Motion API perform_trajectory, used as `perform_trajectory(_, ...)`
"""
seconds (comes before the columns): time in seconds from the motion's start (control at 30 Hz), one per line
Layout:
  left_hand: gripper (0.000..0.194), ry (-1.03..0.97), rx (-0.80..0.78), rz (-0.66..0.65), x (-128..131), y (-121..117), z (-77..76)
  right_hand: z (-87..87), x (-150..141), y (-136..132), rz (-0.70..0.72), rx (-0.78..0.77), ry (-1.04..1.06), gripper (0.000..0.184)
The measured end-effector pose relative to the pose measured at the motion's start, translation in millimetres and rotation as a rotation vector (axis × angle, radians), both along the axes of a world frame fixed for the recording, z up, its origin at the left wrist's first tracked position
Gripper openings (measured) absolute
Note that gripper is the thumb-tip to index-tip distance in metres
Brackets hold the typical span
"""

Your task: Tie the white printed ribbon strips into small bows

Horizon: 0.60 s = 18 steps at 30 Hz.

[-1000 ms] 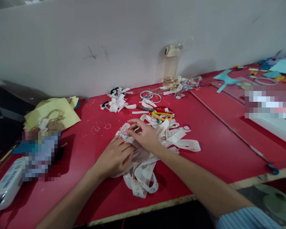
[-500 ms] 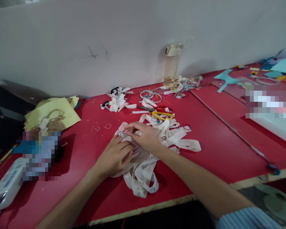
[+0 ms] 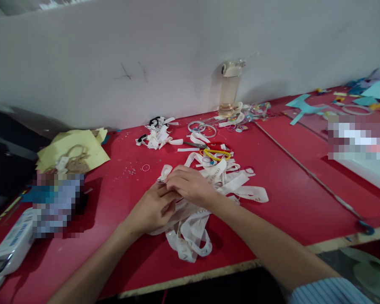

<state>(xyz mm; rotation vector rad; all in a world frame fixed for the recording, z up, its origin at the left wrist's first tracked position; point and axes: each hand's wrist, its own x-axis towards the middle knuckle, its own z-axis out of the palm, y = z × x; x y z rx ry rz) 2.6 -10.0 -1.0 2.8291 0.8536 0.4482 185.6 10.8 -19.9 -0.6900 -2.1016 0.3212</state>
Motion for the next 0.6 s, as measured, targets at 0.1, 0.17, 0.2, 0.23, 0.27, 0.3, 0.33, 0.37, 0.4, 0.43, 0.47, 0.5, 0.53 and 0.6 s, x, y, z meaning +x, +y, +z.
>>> perform_trajectory(0.1,0.031,0.08,0.054,-0.039,-0.7,2.0,-2.2,1.3,-1.6,-0.1,-0.077,-0.061,0.044,0.019)
perform_trajectory(0.17,0.027,0.137,0.112,-0.066,0.3,1.6,-3.7,3.5,-2.2,-1.9,-0.119,-0.103,0.069,0.015)
perform_trajectory(0.2,0.025,0.159,0.139,-0.081,1.3,0.8,-4.4,4.7,-2.4,-3.3,-0.129,-0.129,0.073,0.013)
perform_trajectory(0.23,0.024,0.179,0.161,-0.094,2.3,-0.3,-5.0,5.9,-2.7,-4.7,-0.133,-0.158,0.073,0.011)
perform_trajectory(0.27,0.024,0.196,0.176,-0.103,3.4,-1.5,-5.4,6.8,-2.9,-6.0,-0.136,-0.191,0.067,0.013)
perform_trajectory(0.3,0.024,0.21,0.187,-0.108,4.4,-2.8,-5.7,7.5,-3.3,-7.0,-0.138,-0.223,0.06,0.018)
perform_trajectory(0.33,0.025,0.222,0.194,-0.11,5.1,-3.9,-5.8,7.8,-3.7,-7.7,-0.139,-0.251,0.051,0.025)
perform_trajectory(0.37,0.025,0.234,0.2,-0.111,5.7,-4.7,-5.7,7.7,-4.1,-8.0,-0.141,-0.27,0.041,0.031)
perform_trajectory(0.4,0.025,0.241,0.207,-0.115,6.0,-5.4,-5.6,7.3,-4.5,-7.9,-0.145,-0.28,0.028,0.033)
perform_trajectory(0.43,0.024,0.239,0.217,-0.124,6.1,-5.9,-5.5,6.8,-4.9,-7.4,-0.151,-0.283,0.011,0.032)
perform_trajectory(0.47,0.023,0.233,0.228,-0.137,6.2,-6.3,-5.5,6.2,-5.3,-6.7,-0.162,-0.283,-0.006,0.028)
perform_trajectory(0.5,0.022,0.226,0.24,-0.156,6.2,-6.5,-5.6,5.6,-5.5,-5.8,-0.175,-0.279,-0.021,0.022)
perform_trajectory(0.53,0.02,0.219,0.25,-0.177,6.3,-6.7,-5.9,5.1,-5.6,-5.1,-0.182,-0.275,-0.035,0.017)
perform_trajectory(0.6,0.018,0.215,0.254,-0.21,6.5,-6.8,-7.1,4.5,-5.7,-4.0,-0.183,-0.276,-0.059,0.014)
